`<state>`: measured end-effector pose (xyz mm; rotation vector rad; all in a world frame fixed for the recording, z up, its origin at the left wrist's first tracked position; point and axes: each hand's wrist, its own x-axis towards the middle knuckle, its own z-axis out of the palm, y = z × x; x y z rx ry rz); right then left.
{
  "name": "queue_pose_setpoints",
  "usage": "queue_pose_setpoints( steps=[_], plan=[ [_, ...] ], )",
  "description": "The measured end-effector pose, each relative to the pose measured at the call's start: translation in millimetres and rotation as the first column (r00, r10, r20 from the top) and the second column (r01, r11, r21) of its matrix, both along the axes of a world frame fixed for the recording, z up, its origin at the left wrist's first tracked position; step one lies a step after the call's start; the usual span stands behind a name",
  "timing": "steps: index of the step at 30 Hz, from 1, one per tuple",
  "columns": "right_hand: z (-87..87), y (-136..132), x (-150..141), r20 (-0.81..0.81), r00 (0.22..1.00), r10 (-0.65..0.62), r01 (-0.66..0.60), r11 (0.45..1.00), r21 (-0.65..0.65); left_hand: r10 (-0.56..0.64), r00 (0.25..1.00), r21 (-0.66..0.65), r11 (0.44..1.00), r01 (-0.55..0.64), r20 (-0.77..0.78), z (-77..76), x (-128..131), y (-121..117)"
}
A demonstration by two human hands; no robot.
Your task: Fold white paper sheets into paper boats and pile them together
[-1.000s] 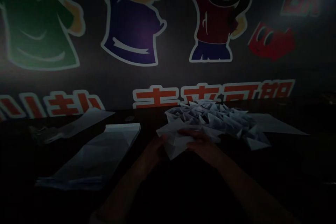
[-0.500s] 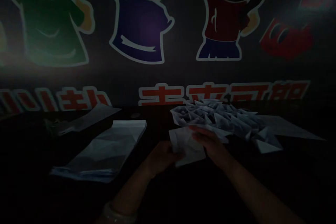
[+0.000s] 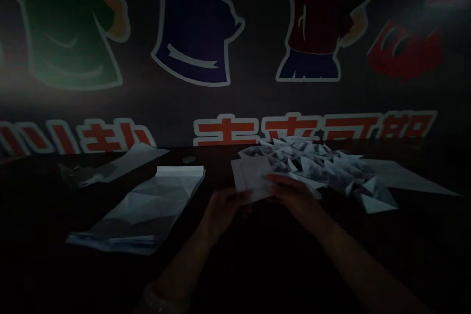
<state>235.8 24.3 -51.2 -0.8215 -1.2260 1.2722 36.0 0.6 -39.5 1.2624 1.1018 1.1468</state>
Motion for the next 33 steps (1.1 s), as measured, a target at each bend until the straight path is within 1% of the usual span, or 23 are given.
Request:
queue_pose_setpoints(
  steps=[2,4,6,7,8,10,12,15,17,19,22,24,26,29,31,33],
  plan=[
    [-1.2,1,-1,0.027,1.0,0.016,-0.016,1.0,0.001,-0.037,0.998,0.006,0.999,0.037,0.045,-0.4,-2,3],
    [-1.6,2,0,0.026,1.0,0.007,-0.006,1.0,-0.012,-0.055,0.99,0.015,0.998,0.054,0.127,-0.1,-6,6],
    [-0.5,4,1,-0.012,1.0,0.0,0.0,1.0,-0.027,-0.027,0.979,0.041,0.999,0.019,0.201,0.9,-11,10],
    [0.4,4,2,-0.025,1.0,0.002,-0.003,0.999,-0.036,-0.006,0.978,0.063,0.998,-0.007,0.208,1.7,-13,12],
    [1.3,5,3,-0.029,1.0,0.008,-0.009,0.999,-0.043,0.004,0.982,0.096,0.995,-0.023,0.187,2.4,-15,13],
    [2.5,5,4,-0.015,0.999,0.03,-0.03,0.998,-0.058,-0.007,0.993,0.188,0.982,-0.015,0.115,3.6,-19,14],
    [2.3,5,5,0.003,0.999,0.05,-0.05,0.997,-0.059,-0.035,0.998,0.27,0.963,0.022,0.045,3.9,-22,14],
    [0.7,6,5,0.033,0.998,0.06,-0.059,0.998,-0.035,-0.056,0.993,0.329,0.94,0.088,-0.105,3.5,-26,14],
    [0.3,6,6,0.041,0.998,0.043,-0.042,0.999,-0.025,-0.01,0.974,0.34,0.936,0.089,-0.227,4.3,-29,14],
    [0.7,7,7,0.02,0.999,0.03,-0.03,1.0,-0.007,0.068,0.95,0.344,0.938,0.042,-0.303,7.0,-32,14],
    [0.8,8,11,-0.002,0.999,0.043,-0.043,0.998,0.04,0.143,0.931,0.332,0.943,-0.024,-0.336,12.8,-32,11],
    [0.1,9,14,0.044,0.998,0.035,-0.038,0.997,0.074,0.136,0.93,0.322,0.946,-0.02,-0.342,15.9,-31,9],
    [-0.6,11,16,0.132,0.991,-0.03,0.014,0.993,0.117,0.131,0.924,0.311,0.95,-0.014,-0.359,17.5,-30,8],
    [-0.1,11,17,0.248,0.957,-0.147,0.104,0.978,0.179,0.196,0.913,0.334,0.94,-0.07,-0.359,17.8,-30,9],
    [1.1,11,16,0.26,0.949,-0.18,0.134,0.973,0.186,0.254,0.898,0.352,0.928,-0.121,-0.36,17.4,-30,10],
    [2.4,10,15,0.218,0.963,-0.158,0.125,0.98,0.156,0.275,0.888,0.351,0.926,-0.141,-0.369,17.1,-31,10]
  ],
)
